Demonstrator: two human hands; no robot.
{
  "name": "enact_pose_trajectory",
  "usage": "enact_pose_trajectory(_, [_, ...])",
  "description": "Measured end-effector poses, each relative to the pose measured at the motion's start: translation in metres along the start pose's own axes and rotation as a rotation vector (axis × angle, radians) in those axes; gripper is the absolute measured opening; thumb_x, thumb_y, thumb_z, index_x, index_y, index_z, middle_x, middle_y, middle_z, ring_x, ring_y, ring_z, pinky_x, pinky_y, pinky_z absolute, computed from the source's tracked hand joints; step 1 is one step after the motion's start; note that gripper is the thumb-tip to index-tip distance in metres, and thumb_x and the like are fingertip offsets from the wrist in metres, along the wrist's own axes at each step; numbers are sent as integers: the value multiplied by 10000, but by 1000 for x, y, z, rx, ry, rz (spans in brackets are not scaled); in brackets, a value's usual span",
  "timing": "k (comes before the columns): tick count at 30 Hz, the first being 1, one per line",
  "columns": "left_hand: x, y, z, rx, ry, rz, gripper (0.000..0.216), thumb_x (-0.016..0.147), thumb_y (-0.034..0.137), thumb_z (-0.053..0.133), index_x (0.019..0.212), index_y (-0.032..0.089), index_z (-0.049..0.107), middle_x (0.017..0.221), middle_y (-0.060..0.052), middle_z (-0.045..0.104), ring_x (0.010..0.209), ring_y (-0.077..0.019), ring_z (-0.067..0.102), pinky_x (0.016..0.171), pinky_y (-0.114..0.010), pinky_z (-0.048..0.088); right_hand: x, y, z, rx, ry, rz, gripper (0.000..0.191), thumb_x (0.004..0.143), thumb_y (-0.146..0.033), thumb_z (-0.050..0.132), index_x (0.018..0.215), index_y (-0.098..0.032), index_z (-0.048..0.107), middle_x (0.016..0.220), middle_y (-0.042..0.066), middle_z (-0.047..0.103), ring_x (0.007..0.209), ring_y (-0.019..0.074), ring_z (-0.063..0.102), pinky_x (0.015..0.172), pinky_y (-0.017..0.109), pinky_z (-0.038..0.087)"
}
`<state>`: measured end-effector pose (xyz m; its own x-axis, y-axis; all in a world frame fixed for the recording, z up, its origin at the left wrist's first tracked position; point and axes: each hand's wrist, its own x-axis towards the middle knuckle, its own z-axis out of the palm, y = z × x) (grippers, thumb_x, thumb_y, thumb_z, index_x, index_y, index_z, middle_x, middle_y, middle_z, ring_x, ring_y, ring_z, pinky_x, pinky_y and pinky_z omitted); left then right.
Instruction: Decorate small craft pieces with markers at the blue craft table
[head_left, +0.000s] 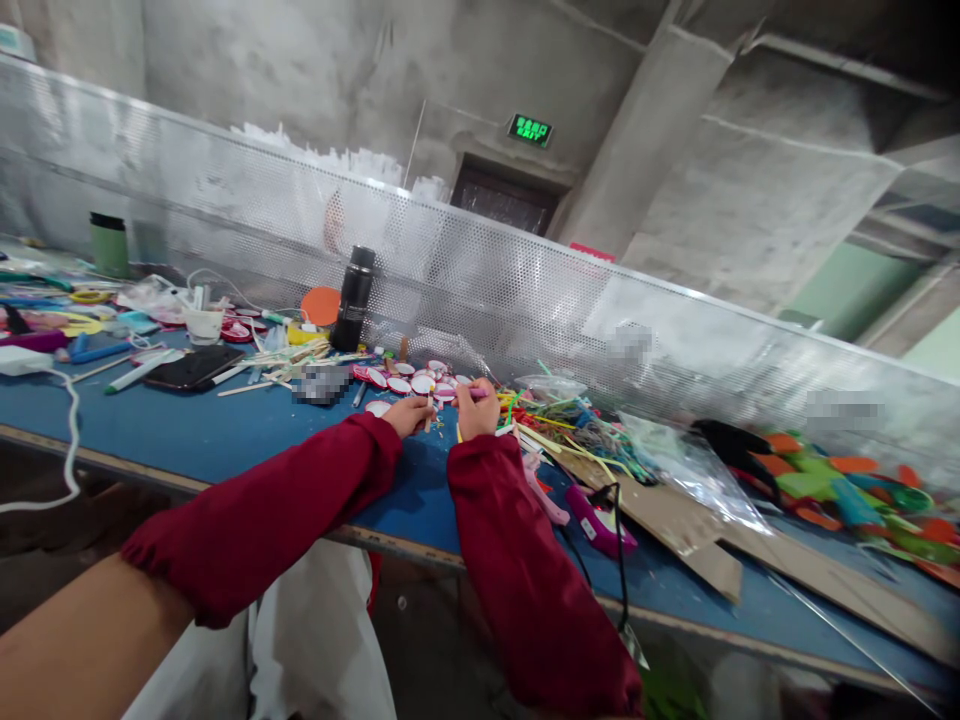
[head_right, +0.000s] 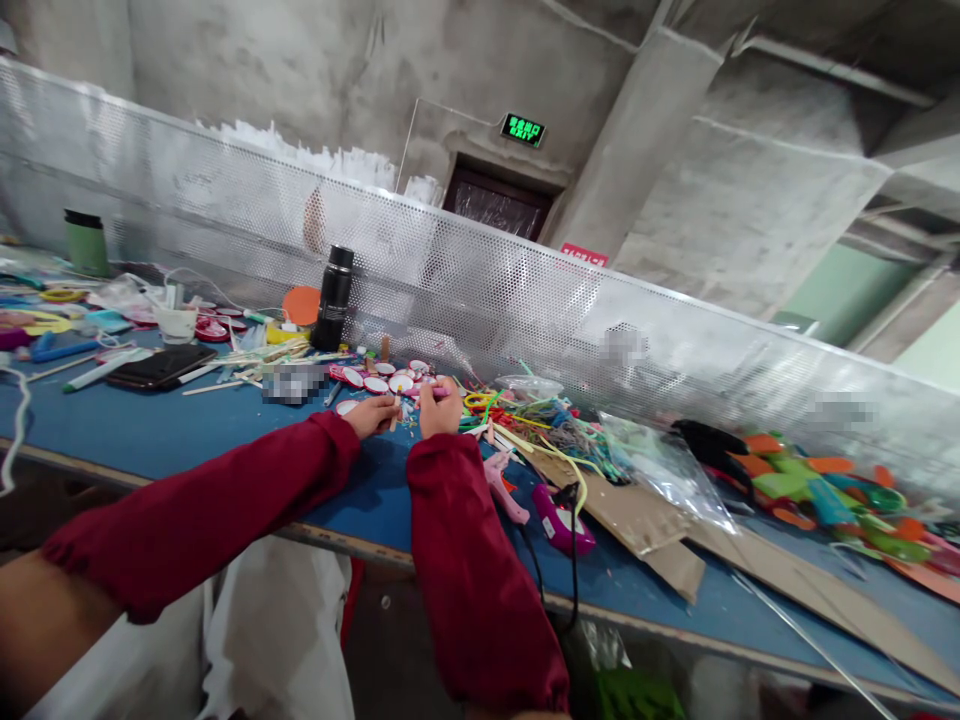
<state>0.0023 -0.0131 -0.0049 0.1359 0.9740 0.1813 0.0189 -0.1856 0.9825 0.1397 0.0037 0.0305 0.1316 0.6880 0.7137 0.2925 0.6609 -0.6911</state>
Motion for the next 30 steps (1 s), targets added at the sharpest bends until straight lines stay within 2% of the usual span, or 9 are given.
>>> enact_pose_trajectory(4, [1, -1, 1, -9, -7, -2, 210, 822, 265, 563, 645, 173, 498, 426, 54, 390, 368, -75, 293, 411, -229, 186, 1, 3, 1, -32, 18, -12, 180, 731, -295, 570, 598, -219, 476, 465, -63, 531, 466, 112, 483, 554, 239, 394])
enact_pose_trajectory(8, [1, -2, 0, -10, -13, 9, 204, 818, 298, 581, 671, 170, 518, 428, 57, 391, 371, -75, 293, 418, -227, 190, 2, 5, 2, 54, 19, 44, 170, 738, -311, 564, 625, -220, 477, 467, -67, 538, 441, 111, 480, 517, 236, 387])
enact_pose_trajectory(18, [-5, 4, 1, 18, -31, -3, 252, 828, 341, 601, 664, 173, 510, 423, 55, 395, 354, -68, 301, 407, -229, 195, 0, -1, 1, 45, 10, 56, 168, 723, -319, 554, 615, -222, 470, 455, -63, 538, 443, 112, 490, 518, 236, 401])
enact_pose_trajectory(24, [-4, 3, 1, -18, -38, -11, 206, 862, 252, 534, 676, 166, 515, 415, 49, 385, 353, -74, 287, 406, -233, 188, 1, 2, 1, 11, 22, 31, 169, 732, -288, 550, 601, -222, 465, 454, -66, 532, 440, 108, 479, 535, 237, 398])
enact_pose_trajectory(30, [-3, 1, 1, -11, -34, 12, 242, 824, 327, 613, 674, 163, 518, 438, 47, 417, 362, -66, 309, 403, -228, 188, 2, 5, 0, -29, 17, -8, 166, 734, -279, 555, 604, -218, 473, 459, -67, 532, 470, 112, 493, 588, 240, 409])
